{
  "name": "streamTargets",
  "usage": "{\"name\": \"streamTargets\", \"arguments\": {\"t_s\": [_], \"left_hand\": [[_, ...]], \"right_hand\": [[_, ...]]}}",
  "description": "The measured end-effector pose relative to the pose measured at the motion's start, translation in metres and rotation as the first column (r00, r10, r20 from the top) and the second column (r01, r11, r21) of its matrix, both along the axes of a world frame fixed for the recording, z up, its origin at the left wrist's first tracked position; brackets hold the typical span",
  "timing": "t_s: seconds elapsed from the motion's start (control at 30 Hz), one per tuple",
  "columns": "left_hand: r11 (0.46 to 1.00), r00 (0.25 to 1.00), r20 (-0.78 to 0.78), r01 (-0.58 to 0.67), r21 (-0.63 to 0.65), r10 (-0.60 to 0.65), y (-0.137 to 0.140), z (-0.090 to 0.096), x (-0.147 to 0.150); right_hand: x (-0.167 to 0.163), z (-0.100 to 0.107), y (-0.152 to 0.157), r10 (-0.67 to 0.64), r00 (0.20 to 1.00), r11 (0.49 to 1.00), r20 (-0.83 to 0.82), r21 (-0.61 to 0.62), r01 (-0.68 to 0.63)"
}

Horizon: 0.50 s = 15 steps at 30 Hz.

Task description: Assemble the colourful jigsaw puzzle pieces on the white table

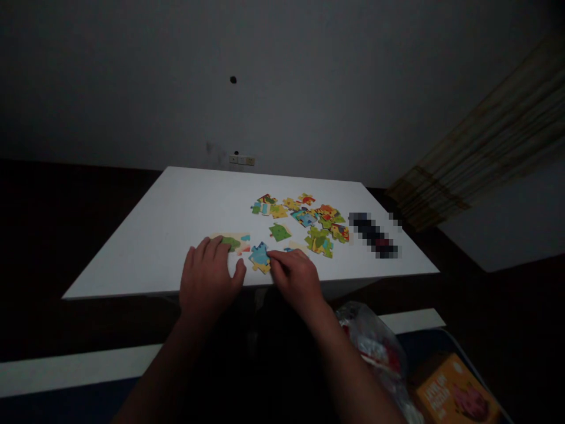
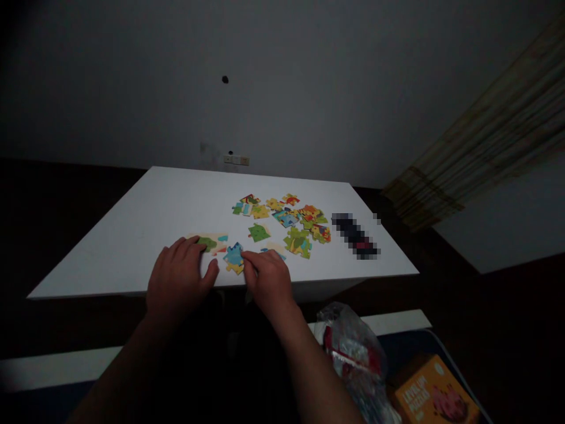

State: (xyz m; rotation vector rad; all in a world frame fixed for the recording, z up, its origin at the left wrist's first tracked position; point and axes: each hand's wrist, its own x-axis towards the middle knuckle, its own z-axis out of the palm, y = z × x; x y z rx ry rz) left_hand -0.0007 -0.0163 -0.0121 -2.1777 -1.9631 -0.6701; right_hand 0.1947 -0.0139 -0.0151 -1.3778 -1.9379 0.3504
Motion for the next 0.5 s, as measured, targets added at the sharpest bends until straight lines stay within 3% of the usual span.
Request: {"name": "streamTargets", "arguments": {"t_s": [0.23, 0.5], "left_hand": [[0.999, 0.998, 0.043, -0.04, -0.013, 0.04, 0.0, 0.0, 0.001], [0.987, 0.988, 0.001, 0.153, -0.046, -0.153, 0.0, 0.001, -0.003]], "right_hand": [[0.016, -0.001, 0.017, -0.076, 0.983, 0.997, 0.17, 0.035, 0.071], [0.016, 0.006, -0.004, 0.024, 0.973, 0.998, 0.231, 0.047, -0.036]]}}
